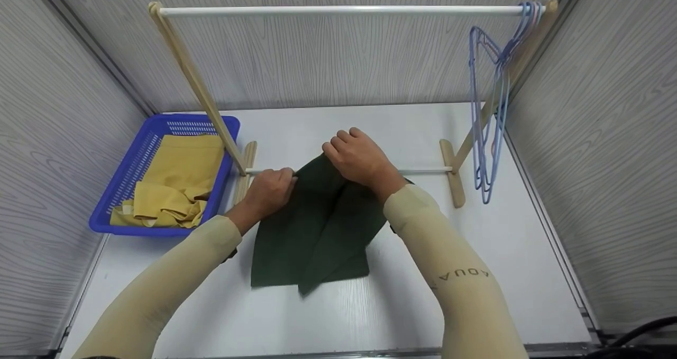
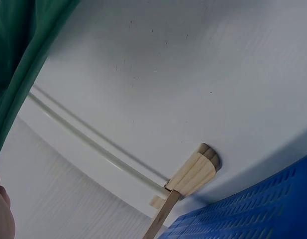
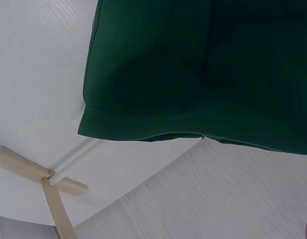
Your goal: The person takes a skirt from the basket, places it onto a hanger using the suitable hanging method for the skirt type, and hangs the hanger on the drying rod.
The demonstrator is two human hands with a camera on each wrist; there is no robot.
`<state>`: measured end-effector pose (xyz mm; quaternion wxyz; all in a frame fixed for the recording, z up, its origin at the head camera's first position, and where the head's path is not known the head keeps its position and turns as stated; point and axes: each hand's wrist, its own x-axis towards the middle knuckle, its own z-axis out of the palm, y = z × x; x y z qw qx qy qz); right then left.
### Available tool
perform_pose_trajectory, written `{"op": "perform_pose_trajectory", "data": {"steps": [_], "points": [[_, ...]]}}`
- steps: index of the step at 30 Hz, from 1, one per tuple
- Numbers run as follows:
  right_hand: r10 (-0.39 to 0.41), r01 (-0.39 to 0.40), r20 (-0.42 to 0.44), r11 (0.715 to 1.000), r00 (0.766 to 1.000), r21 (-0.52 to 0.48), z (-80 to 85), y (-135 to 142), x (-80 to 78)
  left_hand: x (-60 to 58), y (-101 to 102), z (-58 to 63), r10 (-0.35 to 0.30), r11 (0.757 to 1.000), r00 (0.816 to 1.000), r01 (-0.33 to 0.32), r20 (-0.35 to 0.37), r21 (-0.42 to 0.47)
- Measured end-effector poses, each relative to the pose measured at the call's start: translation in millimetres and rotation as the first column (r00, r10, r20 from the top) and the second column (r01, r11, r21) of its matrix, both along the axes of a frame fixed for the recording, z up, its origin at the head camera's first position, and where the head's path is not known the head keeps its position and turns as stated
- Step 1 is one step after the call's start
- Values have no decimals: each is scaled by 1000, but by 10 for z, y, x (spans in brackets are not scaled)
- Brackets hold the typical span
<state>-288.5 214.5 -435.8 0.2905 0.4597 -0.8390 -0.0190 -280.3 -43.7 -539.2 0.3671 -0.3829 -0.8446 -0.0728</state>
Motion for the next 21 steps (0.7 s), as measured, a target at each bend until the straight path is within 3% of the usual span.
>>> {"op": "perform_pose_trajectory", "data": {"steps": [14, 21], "points": [[-18, 16, -23, 998, 1000, -58, 221, 176, -58, -18, -69, 29, 36, 999, 998, -36, 49, 10], [-82, 75, -58, 992, 995, -104, 304, 371, -82, 12, -238, -10, 90, 995, 986, -85, 143, -46]]}}
